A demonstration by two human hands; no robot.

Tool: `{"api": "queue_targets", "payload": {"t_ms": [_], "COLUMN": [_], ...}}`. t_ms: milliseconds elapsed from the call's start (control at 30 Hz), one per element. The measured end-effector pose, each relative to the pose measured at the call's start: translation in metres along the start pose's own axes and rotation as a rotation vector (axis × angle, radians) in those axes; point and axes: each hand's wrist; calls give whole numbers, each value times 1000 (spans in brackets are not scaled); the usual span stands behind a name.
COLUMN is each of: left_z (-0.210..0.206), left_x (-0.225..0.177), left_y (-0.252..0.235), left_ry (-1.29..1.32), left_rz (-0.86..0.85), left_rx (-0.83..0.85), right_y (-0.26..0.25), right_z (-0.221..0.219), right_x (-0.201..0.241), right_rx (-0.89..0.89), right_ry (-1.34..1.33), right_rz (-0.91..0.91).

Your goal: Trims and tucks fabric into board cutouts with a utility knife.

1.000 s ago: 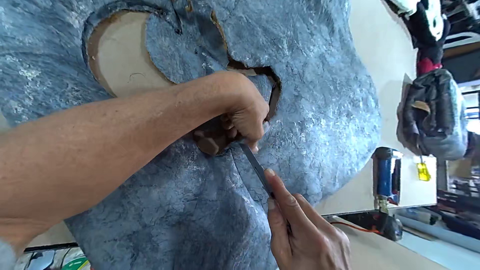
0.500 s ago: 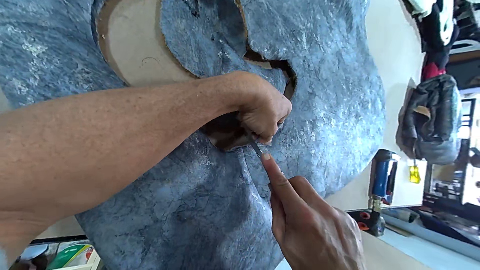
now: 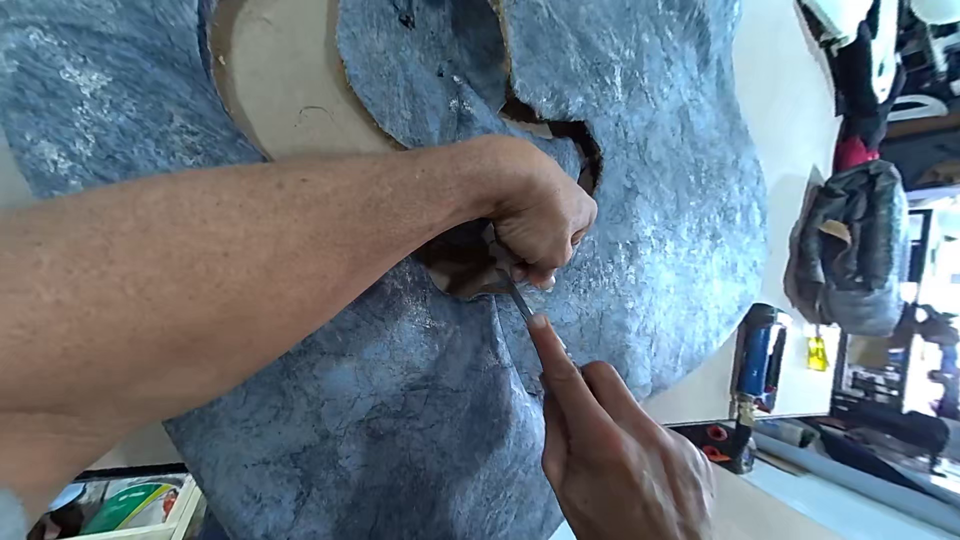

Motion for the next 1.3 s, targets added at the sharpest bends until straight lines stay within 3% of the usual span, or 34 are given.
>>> {"api": "queue_targets", "payload": {"t_ms": [633,833,1300], "left_z": [-1,2,1], "left_x": [3,4,5], "left_y": [1,1,-3], "left_ry": [112,110,204], "left_rz": [23,37,68], "left_rx": [-4,-6,-5], "right_y": [7,21,42], "right_z": [-18,-14,-14], "right_x": [0,-3,-31], "right_rx": [-79,-19,40], "right_ry": [-54,-121,-181], "right_rz": [-38,-82,0]}}
Point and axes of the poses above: each hand's wrist, its own y-axis away from the middle knuckle, its own z-axis out of the back of the hand, x = y × z, and after that the axes turned 11 degrees about -x, right-handed
